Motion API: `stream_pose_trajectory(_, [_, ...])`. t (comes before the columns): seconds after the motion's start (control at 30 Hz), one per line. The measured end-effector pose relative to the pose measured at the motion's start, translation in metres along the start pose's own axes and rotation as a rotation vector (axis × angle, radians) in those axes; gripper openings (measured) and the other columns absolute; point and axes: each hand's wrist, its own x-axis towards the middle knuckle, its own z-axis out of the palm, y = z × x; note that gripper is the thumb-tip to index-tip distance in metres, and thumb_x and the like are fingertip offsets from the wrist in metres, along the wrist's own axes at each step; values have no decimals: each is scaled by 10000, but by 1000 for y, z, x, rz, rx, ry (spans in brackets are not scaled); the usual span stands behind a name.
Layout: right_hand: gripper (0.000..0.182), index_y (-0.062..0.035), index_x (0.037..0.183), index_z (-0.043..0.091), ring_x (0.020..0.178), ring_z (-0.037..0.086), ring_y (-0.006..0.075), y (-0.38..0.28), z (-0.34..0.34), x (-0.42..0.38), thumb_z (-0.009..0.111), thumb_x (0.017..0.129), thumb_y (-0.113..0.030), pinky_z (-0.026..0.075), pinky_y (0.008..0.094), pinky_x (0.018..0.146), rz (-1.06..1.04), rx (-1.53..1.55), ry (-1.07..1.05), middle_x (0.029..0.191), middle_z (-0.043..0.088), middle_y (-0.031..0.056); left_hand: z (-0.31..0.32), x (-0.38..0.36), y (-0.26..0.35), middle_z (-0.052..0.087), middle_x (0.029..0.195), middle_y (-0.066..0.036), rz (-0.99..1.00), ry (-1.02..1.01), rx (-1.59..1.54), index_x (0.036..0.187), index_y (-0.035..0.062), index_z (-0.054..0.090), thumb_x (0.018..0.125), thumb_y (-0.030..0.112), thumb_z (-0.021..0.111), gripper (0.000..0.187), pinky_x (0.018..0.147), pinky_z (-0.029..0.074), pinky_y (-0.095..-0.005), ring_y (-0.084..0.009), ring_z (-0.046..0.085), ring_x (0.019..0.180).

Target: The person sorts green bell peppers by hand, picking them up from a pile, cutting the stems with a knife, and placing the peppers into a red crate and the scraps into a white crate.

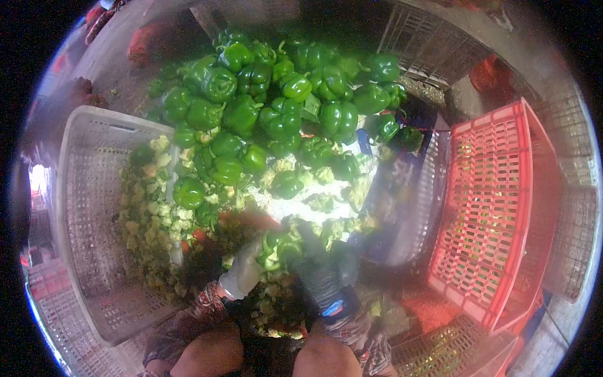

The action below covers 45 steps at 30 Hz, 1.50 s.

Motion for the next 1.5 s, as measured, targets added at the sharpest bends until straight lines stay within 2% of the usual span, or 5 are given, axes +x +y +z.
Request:
stream_pose_trajectory(0.1, [490,-50,1278,517,791,639,129,-13,-5,5,673,826,-158,522,271,732,-336,-242,146,1017,674,62,18,2,4,617,941,-20,114,132,-26,1201,88,556,975,330,421,357,535,466,-233,-94,591,708])
stream_pose_trajectory(0.47, [521,-97,1322,455,684,578,128,59,-7,-17,653,847,-176,471,238,544,175,769,81,955,620,78,-14,5,2,610,1003,-92,65,122,-769,1214,118,523,967,310,418,330,696,526,-305,-205,619,879])
stream_pose_trajectory(0.7, [530,-19,1183,559,841,634,258,-1,15,-5,739,769,-296,513,359,742,-304,-376,142,1040,628,168,17,-18,20,471,1287,-99,348,53,51,1382,39,328,969,320,443,513,1063,300,-348,-197,444,1207])
stream_pose_trajectory(0.97, [568,-27,1302,481,946,610,269,2,30,-4,687,837,-281,482,363,817,-132,377,4,1088,613,177,19,-24,15,450,1232,-80,383,94,315,1396,63,290,961,377,461,563,998,337,-308,-161,455,1063])
stream_pose_trajectory(1.5, [269,19,934,635,683,588,114,-11,21,-11,619,870,-242,482,255,591,412,428,-356,785,640,55,5,-27,4,584,1013,-113,431,209,542,1163,17,533,897,125,508,289,841,439,-315,-223,570,921])
